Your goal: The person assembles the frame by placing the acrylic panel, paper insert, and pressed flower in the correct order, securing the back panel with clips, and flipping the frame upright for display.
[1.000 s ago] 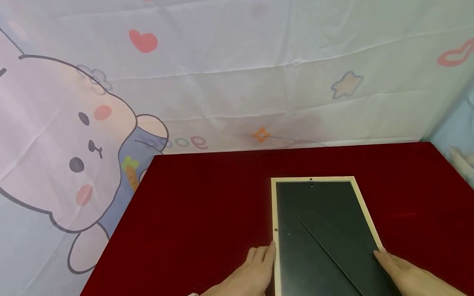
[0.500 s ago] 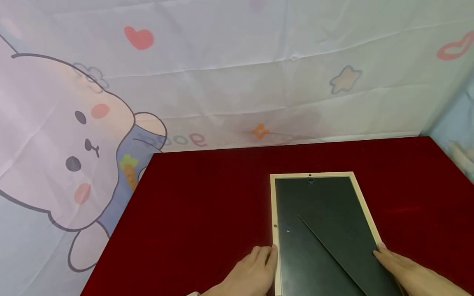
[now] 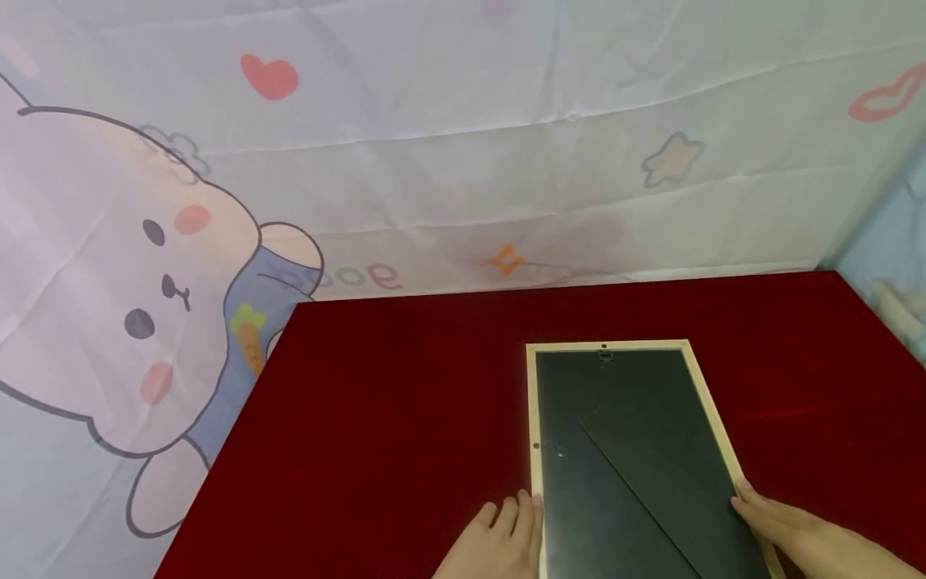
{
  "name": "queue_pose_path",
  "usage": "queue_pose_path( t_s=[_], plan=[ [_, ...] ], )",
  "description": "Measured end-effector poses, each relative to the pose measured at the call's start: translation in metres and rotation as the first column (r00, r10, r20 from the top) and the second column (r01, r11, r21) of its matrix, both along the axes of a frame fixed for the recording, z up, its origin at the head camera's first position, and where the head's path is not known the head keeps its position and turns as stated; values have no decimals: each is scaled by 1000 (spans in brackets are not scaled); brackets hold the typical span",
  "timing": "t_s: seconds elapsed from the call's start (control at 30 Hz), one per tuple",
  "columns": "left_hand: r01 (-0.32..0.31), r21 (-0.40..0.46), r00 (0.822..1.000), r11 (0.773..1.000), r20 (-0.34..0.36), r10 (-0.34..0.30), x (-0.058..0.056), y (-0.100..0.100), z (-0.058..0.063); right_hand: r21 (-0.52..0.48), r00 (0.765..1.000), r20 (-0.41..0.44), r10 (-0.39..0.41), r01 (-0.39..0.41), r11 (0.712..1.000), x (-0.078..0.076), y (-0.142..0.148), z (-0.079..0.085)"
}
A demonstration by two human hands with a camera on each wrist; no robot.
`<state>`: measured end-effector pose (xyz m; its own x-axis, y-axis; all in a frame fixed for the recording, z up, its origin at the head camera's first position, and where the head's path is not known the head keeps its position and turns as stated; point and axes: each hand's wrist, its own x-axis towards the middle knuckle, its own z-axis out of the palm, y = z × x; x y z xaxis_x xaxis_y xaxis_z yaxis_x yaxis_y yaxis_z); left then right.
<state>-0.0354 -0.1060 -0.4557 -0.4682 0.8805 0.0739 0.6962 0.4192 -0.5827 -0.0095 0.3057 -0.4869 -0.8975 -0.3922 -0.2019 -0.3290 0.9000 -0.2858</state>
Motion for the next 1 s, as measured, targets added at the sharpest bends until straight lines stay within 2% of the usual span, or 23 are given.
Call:
queue_pose_path(
  t_s=[0.07, 0.13, 0.3, 0.43, 0.53, 0.7, 0.8, 0.93, 1.0],
  plan=[
    [11, 13, 1000, 1000, -22, -10, 0, 0, -2, 16, 1000, 3, -8, 8, 1000, -1, -5, 5],
    [-18, 32, 1000, 999, -12, 18, 2, 1, -5, 26, 1000, -1, -5, 5, 1000, -2, -8, 8],
    [-144, 130, 986, 981, 98, 132, 1, 3, -11, 60, 1000, -12, -10, 10, 998, -4, -11, 13],
    [-197, 131, 967, 972, 187, 170, -3, 3, -9, 39, 999, 10, -41, 41, 998, -7, -13, 18],
    [-211, 115, 955, 971, 234, 180, -3, 4, -7, 20, 995, 47, -91, 90, 996, -10, -16, 23],
    [-246, 116, 937, 962, 281, 206, 1, 7, -4, 59, 974, 115, -196, 191, 980, -11, -25, 30],
    [-277, 97, 914, 956, 335, 230, 2, 7, -3, 71, 967, 126, -223, 215, 974, -10, -27, 33],
    [-340, 68, 857, 938, 434, 279, 2, 5, 2, 21, 978, 95, -185, 184, 983, -10, -26, 34],
    [-348, 86, 850, 933, 449, 276, -1, 2, 4, -14, 985, 80, -152, 154, 988, -11, -24, 35]
  ],
)
